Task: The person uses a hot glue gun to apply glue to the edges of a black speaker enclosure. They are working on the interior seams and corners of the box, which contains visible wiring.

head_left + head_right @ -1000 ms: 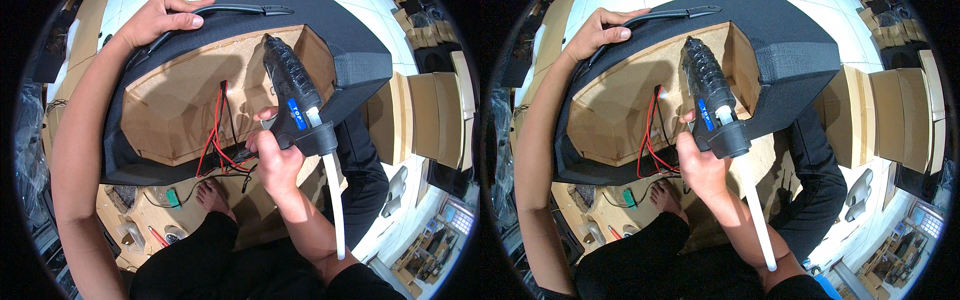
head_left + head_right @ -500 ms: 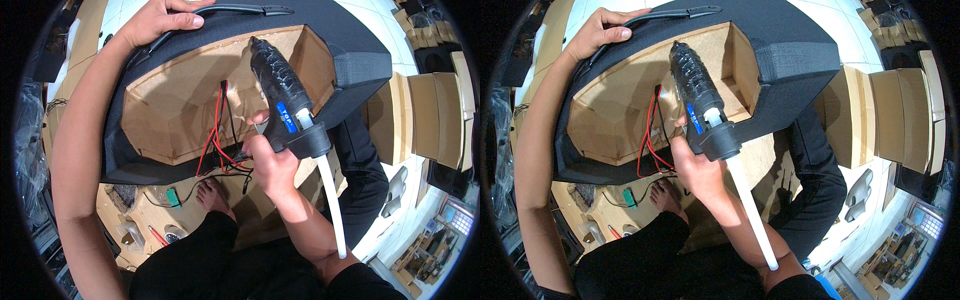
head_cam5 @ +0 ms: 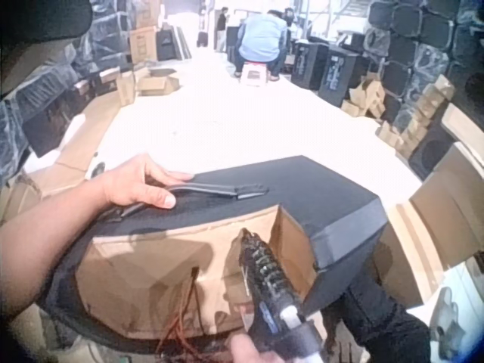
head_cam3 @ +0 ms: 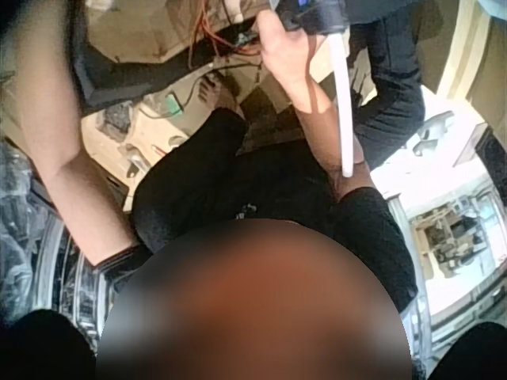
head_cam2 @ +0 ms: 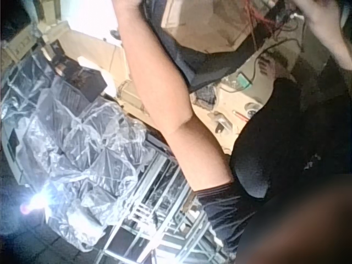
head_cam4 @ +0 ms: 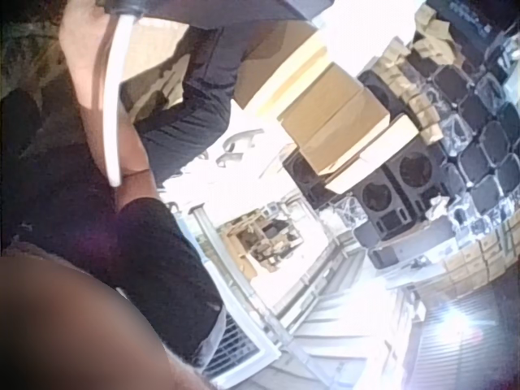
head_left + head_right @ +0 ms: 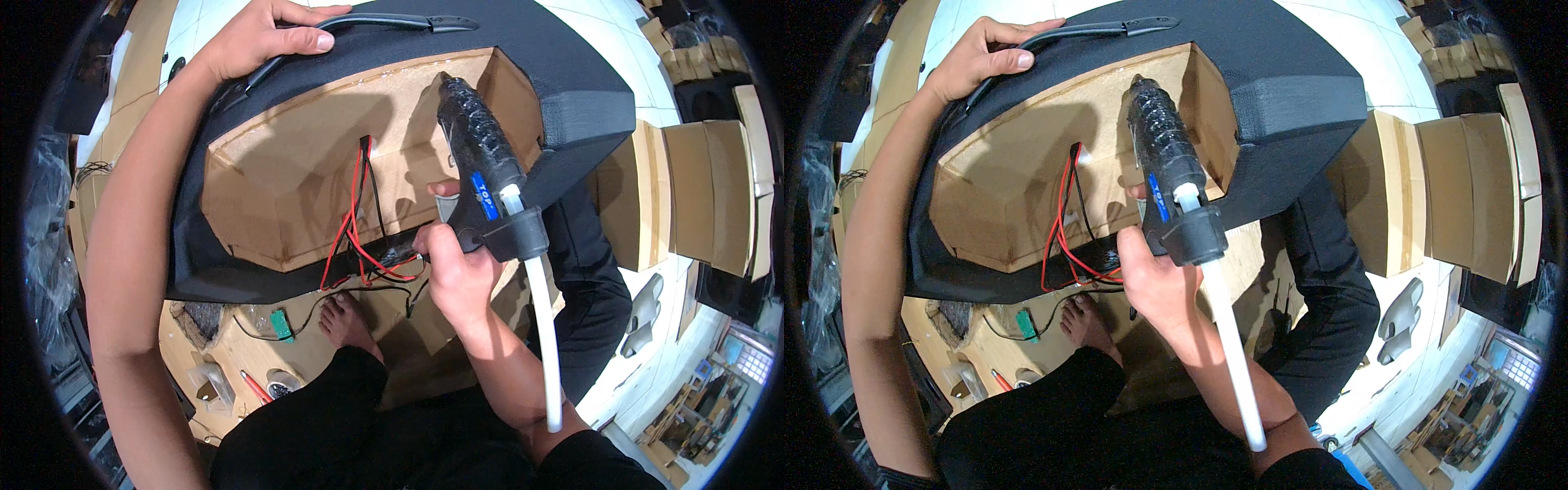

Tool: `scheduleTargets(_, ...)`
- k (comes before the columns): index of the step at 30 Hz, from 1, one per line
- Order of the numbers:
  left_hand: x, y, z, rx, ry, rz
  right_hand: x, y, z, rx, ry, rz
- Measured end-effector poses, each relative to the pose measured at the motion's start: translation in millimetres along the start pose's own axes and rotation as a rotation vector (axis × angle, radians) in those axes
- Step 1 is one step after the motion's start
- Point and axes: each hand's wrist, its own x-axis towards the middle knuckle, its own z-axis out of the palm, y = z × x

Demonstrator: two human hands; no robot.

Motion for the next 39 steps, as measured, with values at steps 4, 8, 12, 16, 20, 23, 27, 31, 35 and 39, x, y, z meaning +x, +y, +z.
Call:
scheduleTargets(4, 0.1, 0.6, -0.1, -0.007, -0.009, 0.010, 8.6, 0.6, -4.1, -0.166, 0.043, -0.155)
scheduleTargets(8, 1.1, -1.2, 0.1, -0.014, -0.017, 0.012, 17.1, -3.1, -10.1, -0.295, 0.094, -0.245)
scheduleTargets(12, -1.8, -0.7, 0.5, 0.013, -0.003, -0.002, 19.1, -9.6, -9.4, -0.239, 0.139, -0.185)
scheduleTargets(16, 3.7, -20.6, -2.4, 0.107, -0.067, 0.096, 23.3, -0.4, -9.9, -0.223, 0.158, -0.223)
scheduleTargets(20, 5.2, -26.3, -0.8, -0.026, -0.027, 0.084, 23.9, 5.6, -9.7, -0.328, 0.183, -0.246)
scheduleTargets(23, 3.7, -22.1, -1.2, -0.036, -0.054, 0.057, 23.5, 13.4, -13.0, -0.394, 0.173, -0.279)
scheduleTargets(27, 2.9, -21.6, -0.3, -0.037, -0.043, 0.065, 27.7, 9.8, -6.0, -0.255, 0.249, -0.236)
scheduleTargets(31, 3.8, -24.1, -0.9, -0.032, -0.035, 0.077, 27.8, 16.1, -8.3, -0.337, 0.238, -0.311)
scheduleTargets(35, 2.5, -23.2, 0.0, -0.009, -0.024, 0.071, 29.1, 13.0, -4.7, -0.313, 0.279, -0.311)
scheduleTargets(39, 2.0, -22.8, -0.2, -0.028, -0.030, 0.069, 28.2, 13.4, -4.8, -0.354, 0.276, -0.295)
